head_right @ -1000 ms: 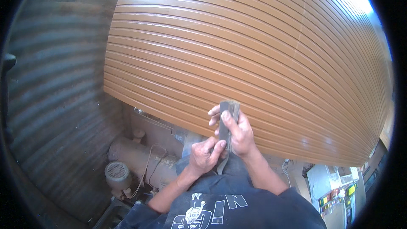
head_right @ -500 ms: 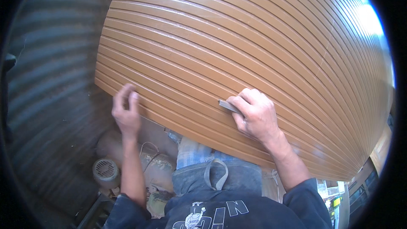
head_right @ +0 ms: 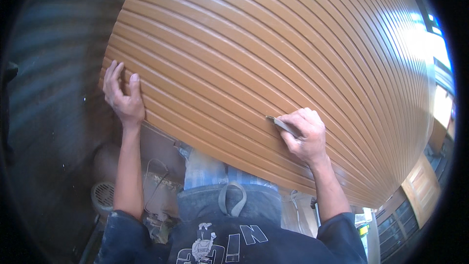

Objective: The person sands a large, curved wooden panel with a sanding block. They move the block along the grooves of the wood, using one hand to hold the panel steady while the other sands. The person briefly pauses to inspect the sanding block before continuing.

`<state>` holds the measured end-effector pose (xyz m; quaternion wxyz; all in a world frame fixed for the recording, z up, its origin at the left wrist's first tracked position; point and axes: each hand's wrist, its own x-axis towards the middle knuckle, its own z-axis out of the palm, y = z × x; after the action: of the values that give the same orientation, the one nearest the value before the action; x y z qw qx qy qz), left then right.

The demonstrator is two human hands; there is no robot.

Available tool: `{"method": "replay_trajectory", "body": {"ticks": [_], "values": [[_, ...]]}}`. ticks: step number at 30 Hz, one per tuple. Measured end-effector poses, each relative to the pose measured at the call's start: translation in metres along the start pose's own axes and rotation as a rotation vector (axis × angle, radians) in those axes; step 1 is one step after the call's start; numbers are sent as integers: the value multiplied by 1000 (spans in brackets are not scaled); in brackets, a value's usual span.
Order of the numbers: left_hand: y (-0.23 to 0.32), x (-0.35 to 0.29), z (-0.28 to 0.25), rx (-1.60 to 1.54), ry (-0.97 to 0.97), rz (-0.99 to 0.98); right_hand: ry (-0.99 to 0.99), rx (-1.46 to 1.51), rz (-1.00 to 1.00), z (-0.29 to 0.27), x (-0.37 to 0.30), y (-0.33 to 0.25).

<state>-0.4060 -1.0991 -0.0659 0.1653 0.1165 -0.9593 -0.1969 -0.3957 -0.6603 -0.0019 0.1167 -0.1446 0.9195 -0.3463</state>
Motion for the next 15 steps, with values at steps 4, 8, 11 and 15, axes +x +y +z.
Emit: {"method": "replay_trajectory", "body": {"ticks": [4, 8, 11, 15], "values": [[0, 2, 1, 29, 9, 4, -88, -63, -56, 0, -1, -5], [-1, 1, 2, 44, 27, 14, -82, -74, -45, 0, -1, -5], [-3, 1, 2, 39, 33, 28, -90, -47, -22, -4, 0, -3], [-4, 1, 3, 13, 48, 46, -95, -72, -31, -10, 2, -2]]}}
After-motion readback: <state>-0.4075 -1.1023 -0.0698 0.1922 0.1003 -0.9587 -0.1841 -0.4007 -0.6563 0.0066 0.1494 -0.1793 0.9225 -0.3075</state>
